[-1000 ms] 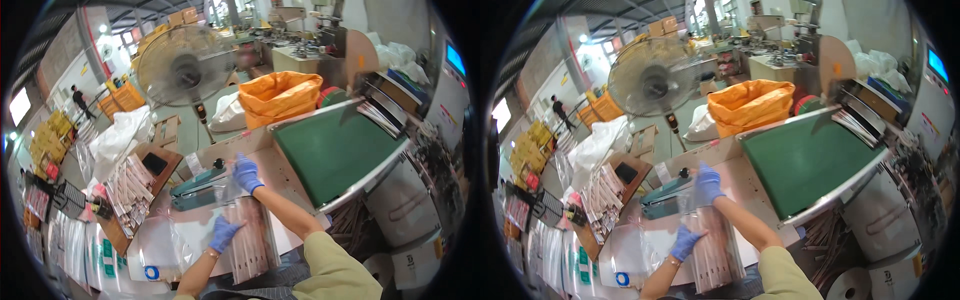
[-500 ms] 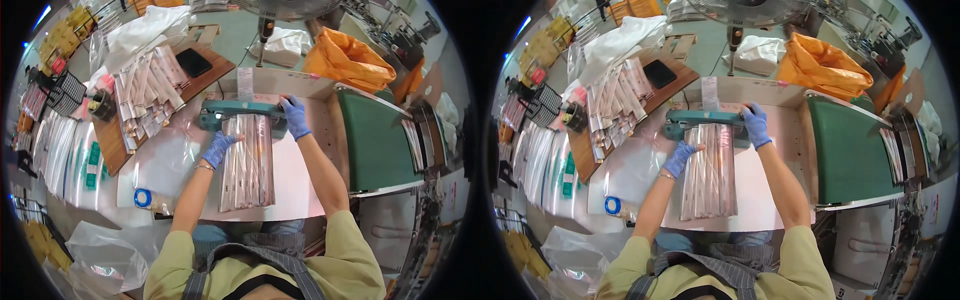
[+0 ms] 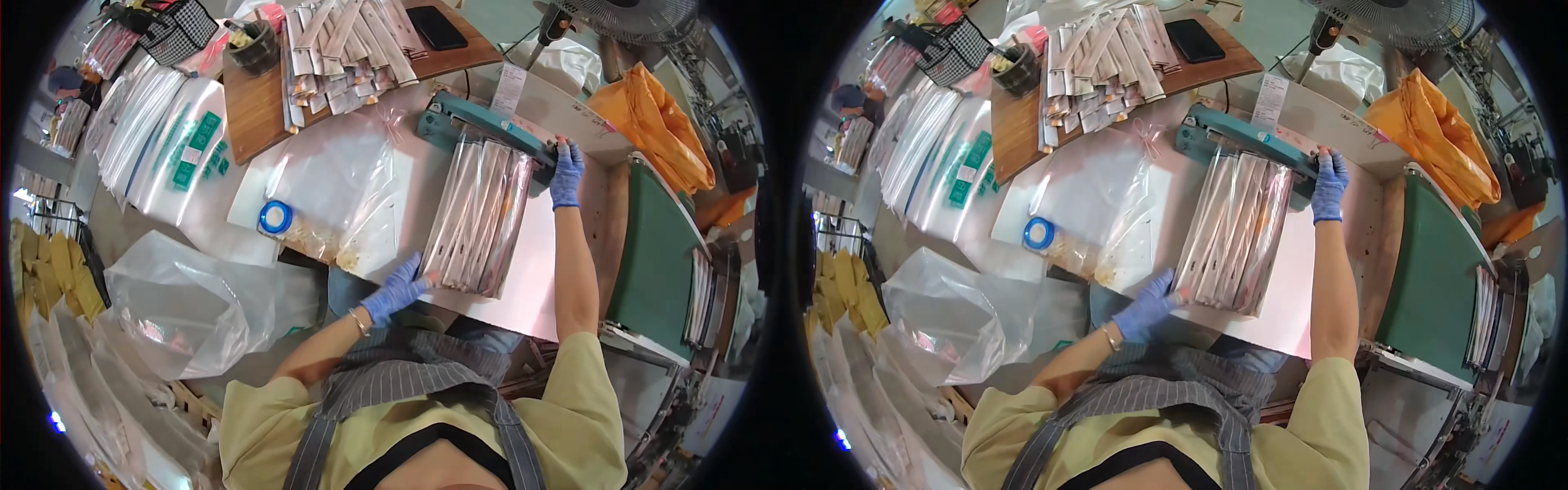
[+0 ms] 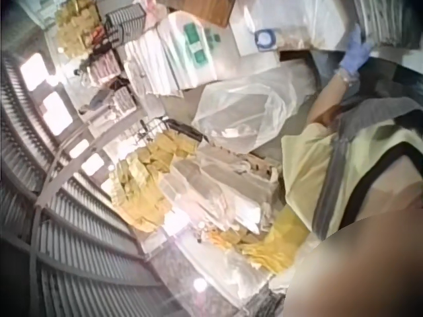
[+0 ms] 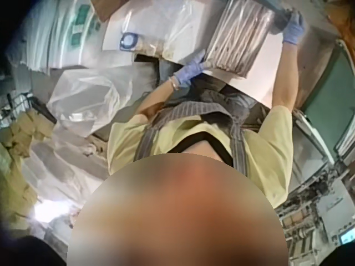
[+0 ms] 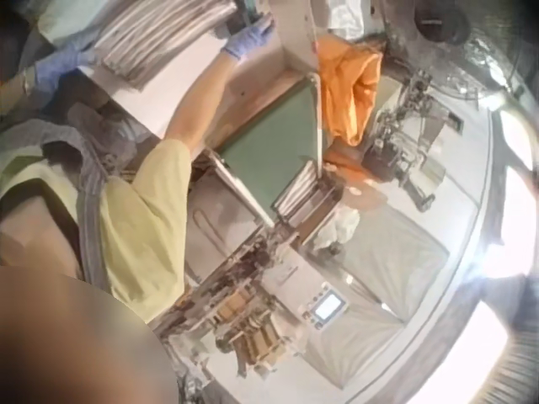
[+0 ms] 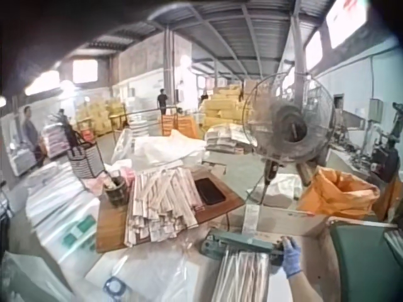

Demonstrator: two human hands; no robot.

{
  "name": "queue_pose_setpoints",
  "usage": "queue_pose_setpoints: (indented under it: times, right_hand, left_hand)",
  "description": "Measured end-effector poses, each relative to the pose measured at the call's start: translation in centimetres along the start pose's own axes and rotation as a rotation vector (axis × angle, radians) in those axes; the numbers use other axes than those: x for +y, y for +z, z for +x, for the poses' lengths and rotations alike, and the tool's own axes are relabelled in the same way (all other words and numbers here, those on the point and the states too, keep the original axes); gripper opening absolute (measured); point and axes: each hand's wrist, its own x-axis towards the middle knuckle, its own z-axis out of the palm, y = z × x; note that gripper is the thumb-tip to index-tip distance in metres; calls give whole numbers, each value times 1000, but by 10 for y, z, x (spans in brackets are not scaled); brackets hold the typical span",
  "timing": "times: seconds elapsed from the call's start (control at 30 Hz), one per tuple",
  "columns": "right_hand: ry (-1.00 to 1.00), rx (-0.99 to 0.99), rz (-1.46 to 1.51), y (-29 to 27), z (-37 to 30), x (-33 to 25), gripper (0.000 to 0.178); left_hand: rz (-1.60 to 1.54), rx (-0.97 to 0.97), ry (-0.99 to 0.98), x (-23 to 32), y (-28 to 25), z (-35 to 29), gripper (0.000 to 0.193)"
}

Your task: Picking up bundles of sticks from a tray, placing them into plastic bags, and sealing the bags using a heat sealer.

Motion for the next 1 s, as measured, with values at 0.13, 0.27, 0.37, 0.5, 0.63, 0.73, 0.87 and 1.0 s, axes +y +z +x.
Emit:
queue_pose_setpoints:
  times: [0.13,0.27,0.37,0.5,0.63,0.73,0.87,1.0]
  right_hand:
    - [-404,-1,-518,12,-48,-13,64]
    - [-91,-333,-1050,-10,-179,29,86]
    - [-222,-304,-888,0,-229,24,79]
    - [-526,-575,-974,67,-261,-28,45]
    - [-280,-662,-589,126,-249,-11,27]
    - [-410,-577,-589,137,-217,7,22]
    - [-281,-500,-633,126,-201,3,16]
    - [-12,-622,-429,160,-227,-13,18]
  left_hand:
    - [33,286,142,40,-83,27,16]
    - [589,-70,-61,-8,-119,25,29]
    - [586,136,60,-34,-107,22,25]
    - [183,295,157,1,-102,39,26]
    - [-12,292,367,47,-98,69,27]
    - [-42,348,357,34,-134,90,28]
    - [-7,525,156,40,-171,89,25]
    - [-38,346,300,51,-130,86,20]
